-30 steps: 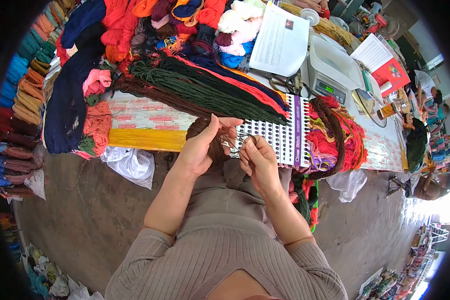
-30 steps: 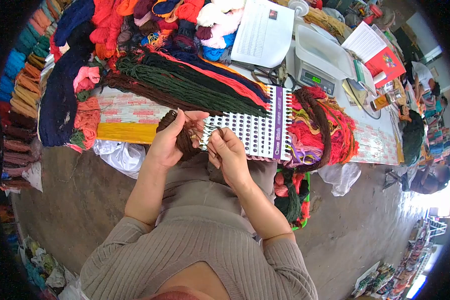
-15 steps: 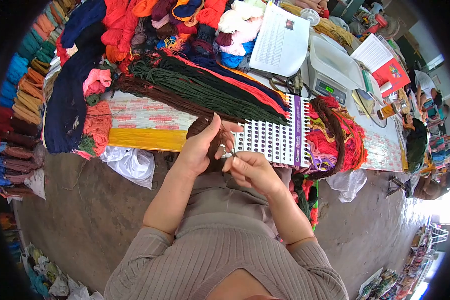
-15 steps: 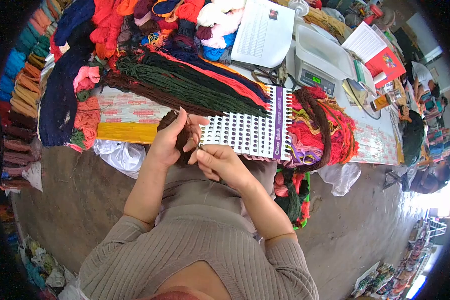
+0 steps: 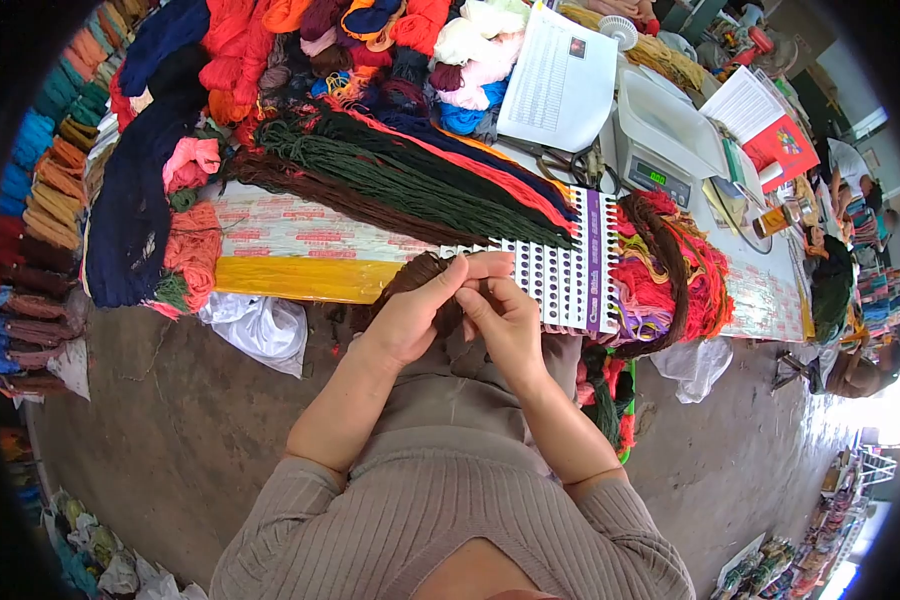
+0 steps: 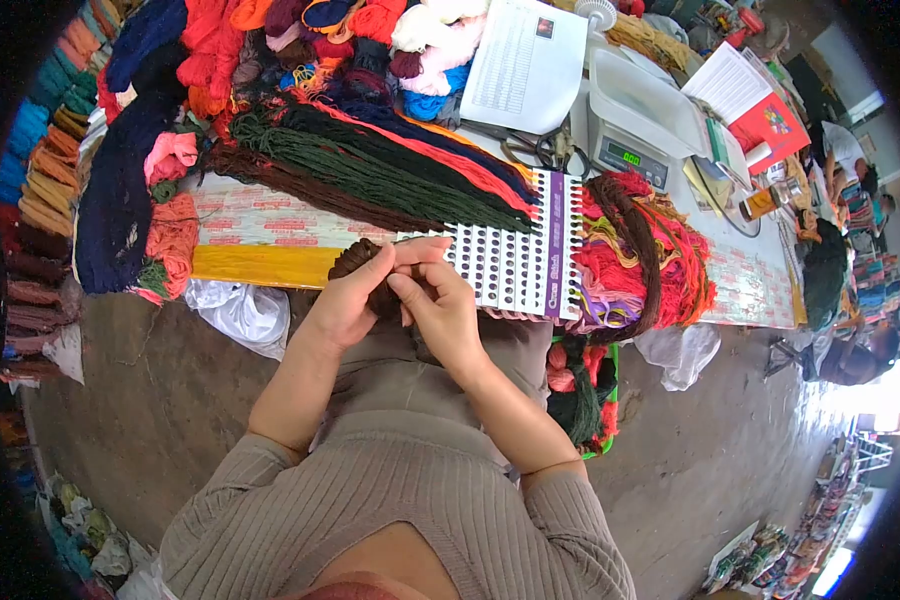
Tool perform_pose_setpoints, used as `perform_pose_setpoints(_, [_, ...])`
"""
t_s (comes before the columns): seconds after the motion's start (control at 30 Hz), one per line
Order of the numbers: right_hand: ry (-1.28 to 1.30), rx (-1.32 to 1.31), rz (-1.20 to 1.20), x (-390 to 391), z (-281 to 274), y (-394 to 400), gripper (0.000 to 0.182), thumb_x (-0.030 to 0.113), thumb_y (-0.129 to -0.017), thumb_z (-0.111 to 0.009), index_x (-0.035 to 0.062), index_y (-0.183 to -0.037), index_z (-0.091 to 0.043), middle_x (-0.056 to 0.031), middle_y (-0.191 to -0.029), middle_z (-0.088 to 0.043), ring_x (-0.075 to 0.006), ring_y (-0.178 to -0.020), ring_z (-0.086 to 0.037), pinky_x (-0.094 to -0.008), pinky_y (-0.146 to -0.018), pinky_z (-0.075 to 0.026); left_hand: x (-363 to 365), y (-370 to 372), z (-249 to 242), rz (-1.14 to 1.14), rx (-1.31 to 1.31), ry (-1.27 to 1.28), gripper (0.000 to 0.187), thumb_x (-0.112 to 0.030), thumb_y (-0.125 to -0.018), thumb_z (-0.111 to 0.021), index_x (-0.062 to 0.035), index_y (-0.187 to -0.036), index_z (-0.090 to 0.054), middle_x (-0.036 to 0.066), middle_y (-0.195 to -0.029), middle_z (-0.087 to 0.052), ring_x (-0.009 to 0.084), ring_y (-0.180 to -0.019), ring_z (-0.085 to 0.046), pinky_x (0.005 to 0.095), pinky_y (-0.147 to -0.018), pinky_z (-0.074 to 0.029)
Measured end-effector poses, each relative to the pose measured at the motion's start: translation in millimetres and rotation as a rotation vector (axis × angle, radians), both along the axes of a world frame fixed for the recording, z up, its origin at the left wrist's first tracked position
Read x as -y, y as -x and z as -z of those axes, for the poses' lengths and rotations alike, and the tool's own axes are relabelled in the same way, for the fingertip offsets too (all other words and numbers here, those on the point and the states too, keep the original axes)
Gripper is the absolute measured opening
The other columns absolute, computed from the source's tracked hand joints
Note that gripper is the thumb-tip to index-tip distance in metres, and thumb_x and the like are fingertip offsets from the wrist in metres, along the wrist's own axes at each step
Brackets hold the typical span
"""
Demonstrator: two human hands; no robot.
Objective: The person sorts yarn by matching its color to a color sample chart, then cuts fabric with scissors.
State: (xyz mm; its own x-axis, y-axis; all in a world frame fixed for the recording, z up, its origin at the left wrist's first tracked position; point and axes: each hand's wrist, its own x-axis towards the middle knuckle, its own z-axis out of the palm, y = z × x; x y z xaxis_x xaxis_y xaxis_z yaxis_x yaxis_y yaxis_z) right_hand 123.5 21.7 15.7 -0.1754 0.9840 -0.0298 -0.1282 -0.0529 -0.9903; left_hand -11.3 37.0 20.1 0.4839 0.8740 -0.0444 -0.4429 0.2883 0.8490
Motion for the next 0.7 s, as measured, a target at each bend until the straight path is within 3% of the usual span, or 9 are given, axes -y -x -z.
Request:
perform_pose_setpoints(0.2, [0.014, -0.210, 0.010, 0, 4, -2, 0.014, 0.013, -0.092, -0.054, 0.0003, -0.087, -0.056, -0.0011, -0.072, -0.054, -0.0072, -0.057, -0.049, -0.0198, -0.051, -0.039, -4, 7, 4, -0.004, 0.242, 0.150, 0.054, -0.042, -0.098, -0.027, -0.0003, -0.121, -0.053, 0.012, -0.118, -0.057, 0.0177, -0.076, -0.057, 0.0310, -0.067, -0.049])
perform_pose_setpoints(0.27, [0.092, -0.302, -0.072, -2, 1, -8, 0.020, 0.019, -0.093, -0.053, 0.0018, -0.084, -0.054, -0.0009, -0.071, -0.054, -0.0072, -0.058, -0.051, -0.0198, -0.054, -0.039, -5, 7, 6, -0.137, 0.156, 0.107, 0.051, -0.041, -0.098, -0.031, 0.0006, -0.113, -0.056, 0.011, -0.107, -0.060, 0.0174, -0.082, -0.058, 0.0312, -0.072, -0.049])
perform_pose_setpoints(0.33, [0.214, 0.085, -0.421, -3, -12, -22, 0.018, 0.018, -0.092, -0.054, 0.0004, -0.088, -0.053, -0.0011, -0.070, -0.056, -0.0088, -0.059, -0.053, -0.0231, -0.054, -0.040, -4, 13, 7, -0.252, 0.002, 0.038, 0.049, -0.042, -0.098, -0.033, 0.0003, -0.104, -0.058, 0.009, -0.100, -0.062, 0.0157, -0.086, -0.059, 0.0311, -0.077, -0.047])
perform_pose_setpoints(0.37, [-0.091, 0.326, -0.416, -2, 1, -25, 0.016, 0.017, -0.091, -0.054, 0.0008, -0.092, -0.052, -0.0039, -0.067, -0.057, -0.0145, -0.060, -0.056, -0.0283, -0.054, -0.044, -5, 25, 18, -0.230, -0.030, 0.095, 0.050, -0.042, -0.097, -0.033, 0.0001, -0.103, -0.059, 0.009, -0.096, -0.063, 0.0154, -0.084, -0.060, 0.0298, -0.075, -0.048])
perform_pose_setpoints(0.43, [-0.314, 0.609, -0.056, -5, -14, -36, 0.011, 0.011, -0.092, -0.051, -0.0001, -0.093, -0.054, -0.0027, -0.071, -0.055, -0.0108, -0.059, -0.052, -0.0253, -0.056, -0.043, 0, 52, 21, -0.279, -0.140, 0.272, 0.056, -0.047, -0.097, -0.031, 0.0017, -0.096, -0.059, 0.014, -0.085, -0.065, 0.0177, -0.069, -0.062, 0.0278, -0.066, -0.050])
perform_pose_setpoints(0.5, [-0.569, 0.582, 0.136, -25, -40, -60, 0.005, 0.006, -0.089, -0.052, 0.0022, -0.092, -0.052, -0.0127, -0.090, -0.060, -0.0227, -0.077, -0.058, -0.0302, -0.072, -0.046, 6, 90, 32, -0.360, -0.129, 0.277, 0.054, -0.049, -0.095, -0.034, -0.0054, -0.072, -0.057, 0.006, -0.063, -0.057, 0.0117, -0.046, -0.047, 0.0234, -0.044, -0.038])
perform_pose_setpoints(0.57, [-0.625, 0.467, 0.143, -40, -72, -93, 0.012, 0.013, -0.091, -0.052, 0.0004, -0.092, -0.053, -0.0109, -0.106, -0.060, -0.0215, -0.089, -0.057, -0.0304, -0.083, -0.044, 8, 148, 59, -0.245, 0.339, 0.467, 0.049, -0.050, -0.093, -0.038, -0.0154, -0.059, -0.040, -0.006, -0.048, -0.028, 0.0043, -0.037, -0.023, 0.0208, -0.034, -0.016])
perform_pose_setpoints(0.63, [-0.366, -0.354, 0.000, -52, -91, -122, 0.031, 0.030, -0.093, -0.049, -0.0001, -0.098, -0.055, -0.0163, -0.108, -0.059, -0.0264, -0.104, -0.056, -0.0406, -0.095, -0.042, 20, 208, 95, -0.411, 0.533, 0.514, 0.043, -0.043, -0.096, -0.038, -0.0154, -0.063, -0.041, -0.007, -0.049, -0.028, 0.0051, -0.037, -0.022, 0.0212, -0.036, -0.020])
perform_pose_setpoints(0.7, [-0.295, -0.727, -0.087, -60, -119, -155, 0.027, 0.024, -0.096, -0.043, -0.0016, -0.097, -0.051, -0.0143, -0.102, -0.056, -0.0261, -0.096, -0.055, -0.0399, -0.090, -0.044, 39, 266, 121, -0.566, 0.628, 0.476, 0.036, -0.031, -0.097, -0.041, -0.0129, -0.065, -0.042, -0.006, -0.050, -0.029, 0.0058, -0.038, -0.023, 0.0213, -0.037, -0.022])
